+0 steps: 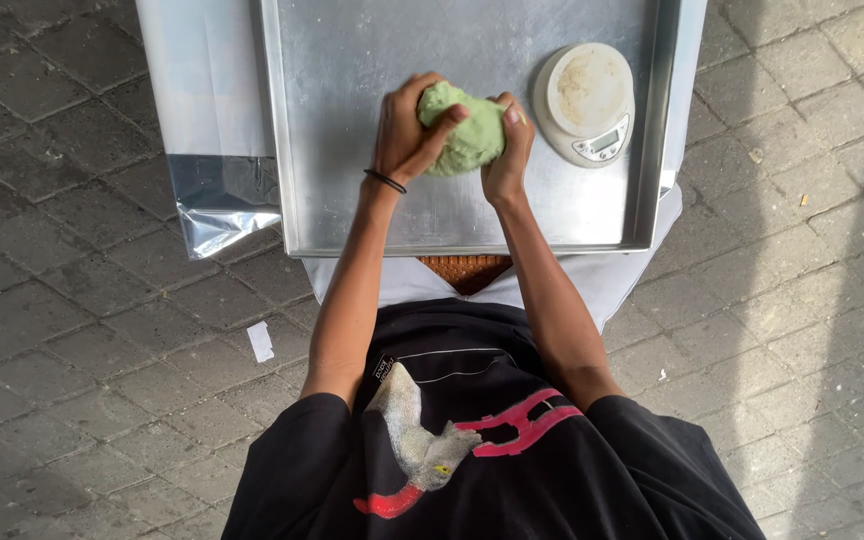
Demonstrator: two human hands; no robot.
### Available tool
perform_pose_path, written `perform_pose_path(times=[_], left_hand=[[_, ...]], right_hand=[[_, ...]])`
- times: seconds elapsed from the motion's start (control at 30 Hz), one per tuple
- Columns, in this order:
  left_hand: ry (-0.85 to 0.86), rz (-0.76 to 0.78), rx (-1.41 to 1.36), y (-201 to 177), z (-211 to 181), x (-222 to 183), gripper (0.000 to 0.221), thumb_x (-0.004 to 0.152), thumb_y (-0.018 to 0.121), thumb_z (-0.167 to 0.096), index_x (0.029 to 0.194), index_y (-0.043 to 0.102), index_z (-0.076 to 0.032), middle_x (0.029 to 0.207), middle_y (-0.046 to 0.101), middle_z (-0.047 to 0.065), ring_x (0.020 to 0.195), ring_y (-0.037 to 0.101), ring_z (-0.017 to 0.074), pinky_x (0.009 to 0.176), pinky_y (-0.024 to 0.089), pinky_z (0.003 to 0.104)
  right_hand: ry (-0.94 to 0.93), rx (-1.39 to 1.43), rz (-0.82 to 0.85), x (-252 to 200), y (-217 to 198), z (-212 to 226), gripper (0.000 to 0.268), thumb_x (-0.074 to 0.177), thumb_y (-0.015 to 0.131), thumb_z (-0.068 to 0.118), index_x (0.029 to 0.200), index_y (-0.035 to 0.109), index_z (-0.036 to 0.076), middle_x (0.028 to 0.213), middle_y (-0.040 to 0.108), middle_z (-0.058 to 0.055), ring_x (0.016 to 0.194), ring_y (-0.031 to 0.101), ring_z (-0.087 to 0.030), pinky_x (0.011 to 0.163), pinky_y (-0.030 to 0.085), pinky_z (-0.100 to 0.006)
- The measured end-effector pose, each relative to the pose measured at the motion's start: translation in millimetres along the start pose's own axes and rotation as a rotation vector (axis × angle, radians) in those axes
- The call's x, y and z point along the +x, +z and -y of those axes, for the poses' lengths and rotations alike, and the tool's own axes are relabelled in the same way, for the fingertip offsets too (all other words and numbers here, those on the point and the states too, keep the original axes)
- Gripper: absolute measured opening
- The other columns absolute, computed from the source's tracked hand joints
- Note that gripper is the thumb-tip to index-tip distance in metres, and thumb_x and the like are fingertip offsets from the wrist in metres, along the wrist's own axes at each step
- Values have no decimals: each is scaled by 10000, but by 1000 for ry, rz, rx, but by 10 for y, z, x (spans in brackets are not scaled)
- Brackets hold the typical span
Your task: Kneading a small piece of green dough on a metal tray and weighing it on a digital scale.
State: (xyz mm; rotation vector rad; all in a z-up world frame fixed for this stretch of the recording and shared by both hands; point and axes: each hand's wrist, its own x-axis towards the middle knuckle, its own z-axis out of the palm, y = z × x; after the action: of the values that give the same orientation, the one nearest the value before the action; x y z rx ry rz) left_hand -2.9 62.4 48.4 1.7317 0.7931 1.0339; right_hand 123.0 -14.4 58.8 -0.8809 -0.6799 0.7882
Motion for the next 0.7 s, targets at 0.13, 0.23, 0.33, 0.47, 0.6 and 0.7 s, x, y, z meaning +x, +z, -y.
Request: perform_pose_path(times=[0.13,0.23,0.33,0.47,0.6,0.7], left_hand=[[270,42,334,-166,-564,278,629,854,752,-772,958,606,-169,728,628,64,795,671,254,689,560,363],[137,264,368,-46,-338,202,655,931,692,-751,1027,560,-117,743,627,178,729,690,387,634,561,514],[55,412,316,140,-84,37,645,941,673,-701,1044,531,-81,756,649,233,765,704,467,652,550,567],[80,543,287,364,-35,-98,636,963,523,-752,1076,513,-126,766,661,153,791,707,387,696,576,529],[177,618,254,617,-50,-208,424,1149,287,-431,1066,534,-96,585,549,64,732,639,307,814,504,465],[88,452,315,710,226,-316,314,1084,458,-312,1208,557,-41,852,722,132,1097,636,343,1033,428,554]], right_hand=[[90,-152,66,17,37,219,481,1139,316,474,1270,567,85,1279,612,-76,1194,549,-150,1081,458,-419],[197,-693,-36,2,-96,336,598,1165,377,480,1541,379,14,1582,314,-358,1514,207,-527,1274,163,-638],[-34,-940,-56,-93,-255,376,278,1134,491,201,1266,607,-15,1252,617,-267,1327,481,-485,1144,334,-643],[-165,-839,57,-253,-420,627,223,1108,427,151,1193,606,48,1200,648,-135,1250,598,-351,1042,491,-539],[-7,-843,277,-305,-367,763,526,1128,268,399,1471,520,91,1470,553,-163,1415,475,-366,1171,392,-517],[-101,-1316,431,-389,-543,322,806,1039,524,596,1620,316,77,1607,399,-190,1460,428,-393,1219,336,-517]])
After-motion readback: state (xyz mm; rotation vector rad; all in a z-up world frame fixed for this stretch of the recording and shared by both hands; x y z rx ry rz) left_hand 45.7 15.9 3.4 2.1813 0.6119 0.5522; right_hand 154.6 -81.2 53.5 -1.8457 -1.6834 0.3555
